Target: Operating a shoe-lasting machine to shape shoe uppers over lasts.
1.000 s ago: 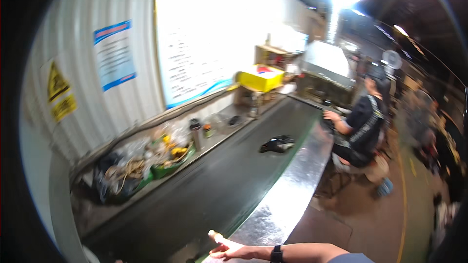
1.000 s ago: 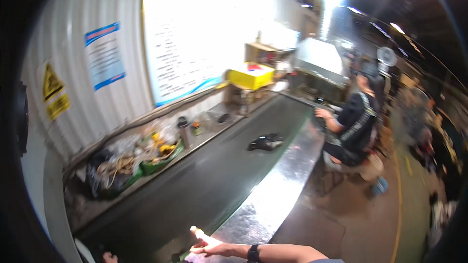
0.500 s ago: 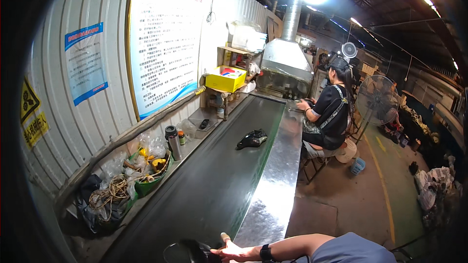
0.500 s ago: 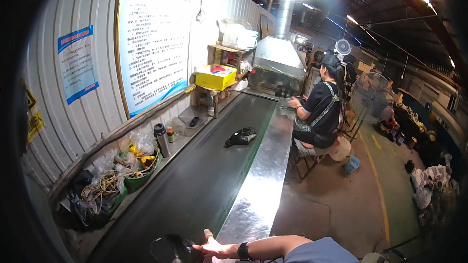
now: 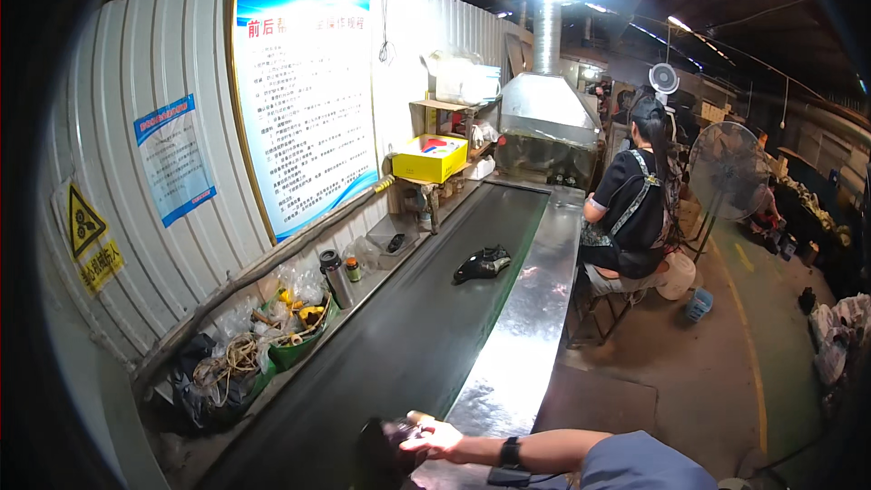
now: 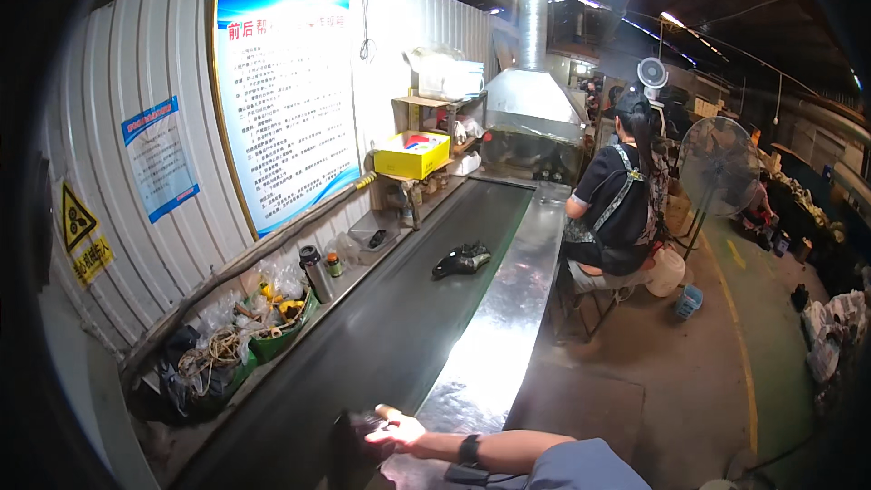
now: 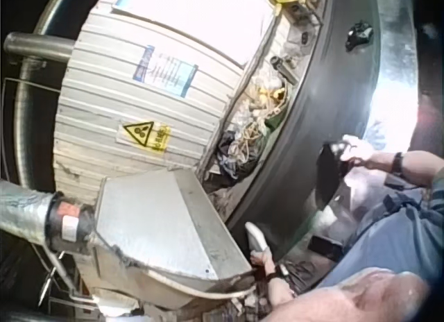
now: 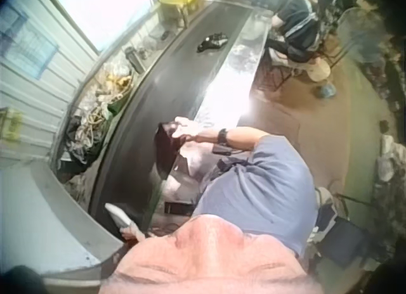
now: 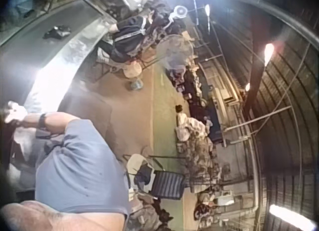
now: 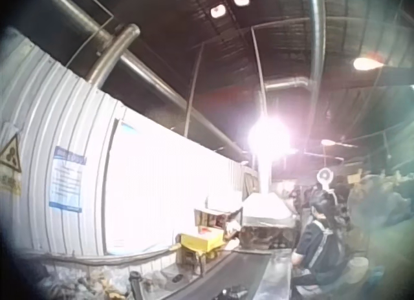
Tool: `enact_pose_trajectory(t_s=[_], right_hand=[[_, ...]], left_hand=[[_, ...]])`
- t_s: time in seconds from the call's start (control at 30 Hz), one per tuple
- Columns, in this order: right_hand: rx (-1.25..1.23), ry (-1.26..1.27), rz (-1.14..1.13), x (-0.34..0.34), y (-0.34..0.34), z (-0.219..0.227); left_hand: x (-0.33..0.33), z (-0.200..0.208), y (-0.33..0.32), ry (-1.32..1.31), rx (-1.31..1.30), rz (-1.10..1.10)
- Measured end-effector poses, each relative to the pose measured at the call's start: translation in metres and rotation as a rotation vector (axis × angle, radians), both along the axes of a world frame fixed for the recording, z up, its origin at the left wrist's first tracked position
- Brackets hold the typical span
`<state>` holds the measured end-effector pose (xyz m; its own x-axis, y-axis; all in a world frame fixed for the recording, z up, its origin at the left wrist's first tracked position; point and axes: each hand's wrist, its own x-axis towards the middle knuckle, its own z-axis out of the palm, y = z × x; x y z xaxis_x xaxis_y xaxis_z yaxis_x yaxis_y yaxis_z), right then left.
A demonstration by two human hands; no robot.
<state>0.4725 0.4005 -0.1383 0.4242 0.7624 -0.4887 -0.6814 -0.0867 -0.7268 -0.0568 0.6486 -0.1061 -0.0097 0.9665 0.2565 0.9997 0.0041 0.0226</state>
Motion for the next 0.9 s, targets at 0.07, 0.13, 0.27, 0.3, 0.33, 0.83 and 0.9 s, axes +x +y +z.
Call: enact_pose_trajectory(t_s=[0.07,0.13,0.27,0.3,0.33,0.83,0.9], right_hand=[[-0.219,-0.065,0.018,0.006,-0.049,0.039],[-0.059,0.113,-0.041,0.029,-0.093,0.009],[0.174,0.145,-0.098,0.059,-0.150,-0.002],[0.092,0.253,-0.200,0.071,-0.165,-0.011],[-0.007,0.348,-0.291,0.079,-0.176,-0.018],[-0.047,-0.089,0.011,0.067,-0.231,0.053],[-0.008,-0.294,0.081,0.054,-0.233,0.066]], left_hand=[[0.022,-0.003,-0.040,0.013,0.042,-0.137],[0.125,0.109,-0.116,-0.218,0.143,-0.698],[0.212,0.032,-0.145,-0.414,0.172,-0.845],[0.243,0.040,-0.164,-0.447,0.173,-0.964],[0.262,0.032,-0.183,-0.456,0.094,-1.024],[0.360,-0.029,-0.322,-1.000,-0.575,-1.081],[0.365,0.010,-0.304,-1.341,-0.909,-0.736]])
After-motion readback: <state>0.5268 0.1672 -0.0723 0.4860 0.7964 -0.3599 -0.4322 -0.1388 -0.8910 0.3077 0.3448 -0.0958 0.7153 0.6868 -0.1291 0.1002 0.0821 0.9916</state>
